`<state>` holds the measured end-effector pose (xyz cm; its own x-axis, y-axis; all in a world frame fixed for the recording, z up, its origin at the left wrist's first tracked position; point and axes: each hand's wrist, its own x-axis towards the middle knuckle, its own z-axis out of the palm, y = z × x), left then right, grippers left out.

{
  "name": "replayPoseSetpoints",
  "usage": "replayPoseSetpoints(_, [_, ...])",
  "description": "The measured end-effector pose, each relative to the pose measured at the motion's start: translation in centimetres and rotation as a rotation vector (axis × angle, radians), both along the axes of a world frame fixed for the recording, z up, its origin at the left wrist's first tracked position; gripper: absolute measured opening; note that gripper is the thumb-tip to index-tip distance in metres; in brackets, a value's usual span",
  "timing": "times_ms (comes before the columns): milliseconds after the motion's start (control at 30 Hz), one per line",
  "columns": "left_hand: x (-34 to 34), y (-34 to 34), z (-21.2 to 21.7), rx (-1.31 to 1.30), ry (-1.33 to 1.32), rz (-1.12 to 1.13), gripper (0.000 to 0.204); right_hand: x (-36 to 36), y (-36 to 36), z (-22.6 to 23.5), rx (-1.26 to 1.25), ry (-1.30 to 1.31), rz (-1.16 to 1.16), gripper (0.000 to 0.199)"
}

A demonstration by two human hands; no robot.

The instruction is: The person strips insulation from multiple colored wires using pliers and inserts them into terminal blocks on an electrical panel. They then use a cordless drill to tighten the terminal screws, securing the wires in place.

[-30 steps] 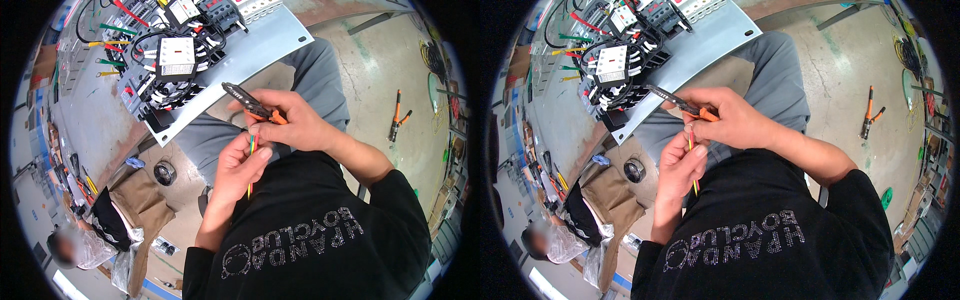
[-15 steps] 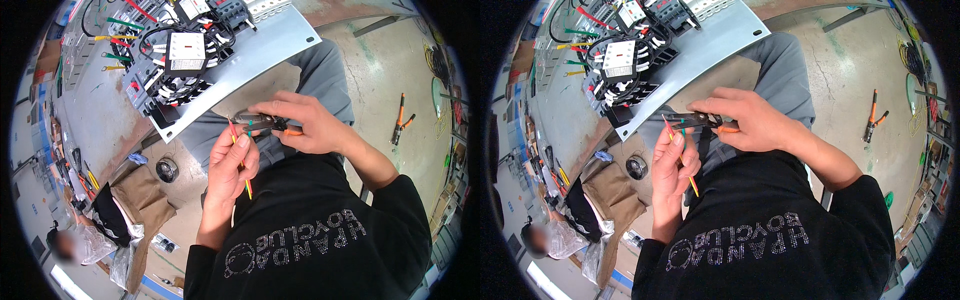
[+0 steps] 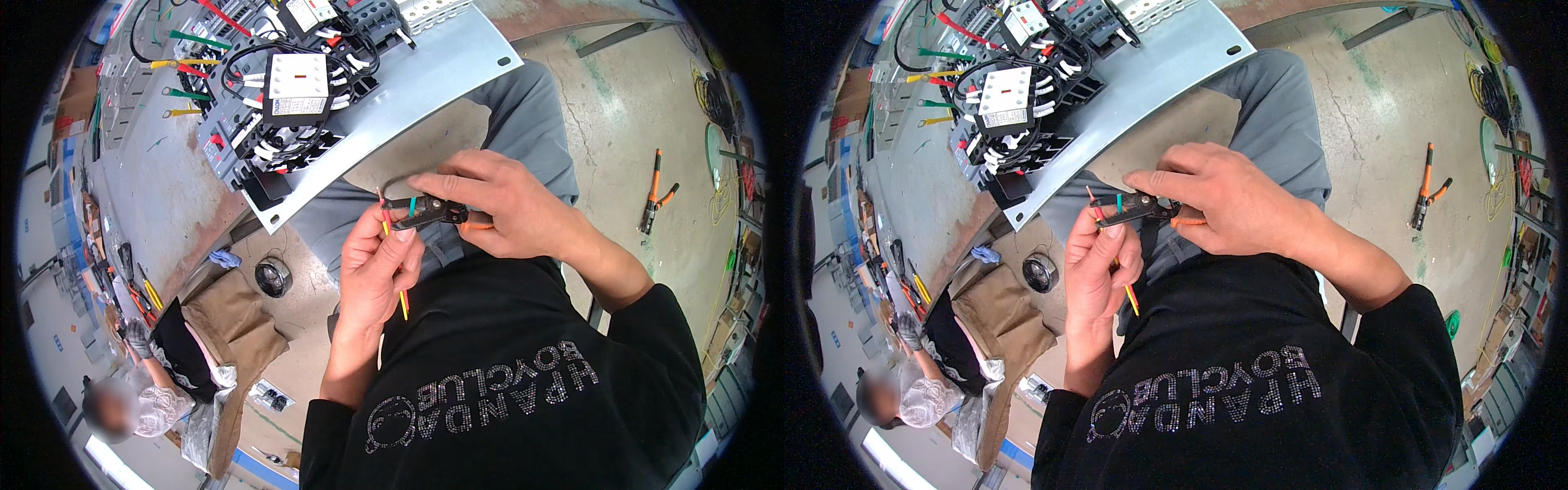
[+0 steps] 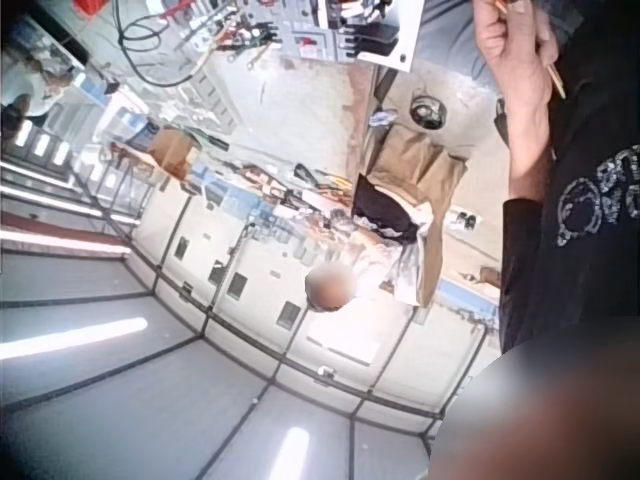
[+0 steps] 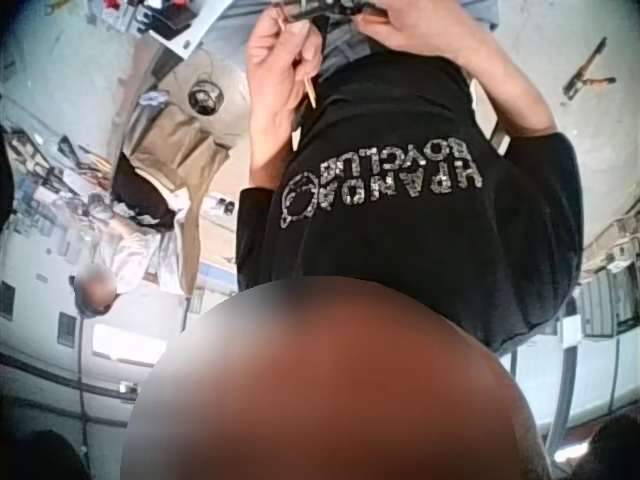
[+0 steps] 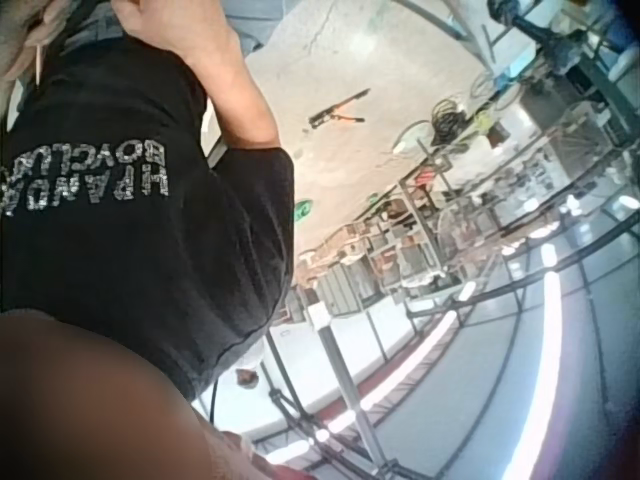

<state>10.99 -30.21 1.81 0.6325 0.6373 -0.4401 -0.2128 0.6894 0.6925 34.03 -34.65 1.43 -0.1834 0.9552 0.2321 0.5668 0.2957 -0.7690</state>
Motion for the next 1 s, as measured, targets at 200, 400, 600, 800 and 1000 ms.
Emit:
replayPoseSetpoints(200, [-0.1, 0.1, -0.2, -0.015, -0.013, -0.009, 0.014, 0.2, -0.2, 0.0, -0.039, 0.006, 0.011, 0.063])
replayPoseSetpoints(400, [0.0, 0.1, 0.0, -0.011, -0.007, -0.005, 0.014, 0.3, -0.2, 0.1, -0.073, 0.027, 0.012, 0.063])
replayPoseSetpoints(600, [0.1, 0.0, 0.2, -0.033, 0.006, -0.012, 0.017, 0.2, -0.3, 0.0, -0.049, 0.006, -0.016, 0.062])
replayPoseSetpoints(800, [0.1, 0.2, 0.4, -0.096, -0.013, -0.063, 0.020, 0.3, -0.4, -0.4, 0.028, -0.113, -0.050, 0.055])
replayPoseSetpoints(1000, [0.2, 0.1, 1.3, -0.072, -0.060, -0.099, 0.019, 3.5, 1.6, -0.7, -0.239, 1.200, -0.484, 0.042])
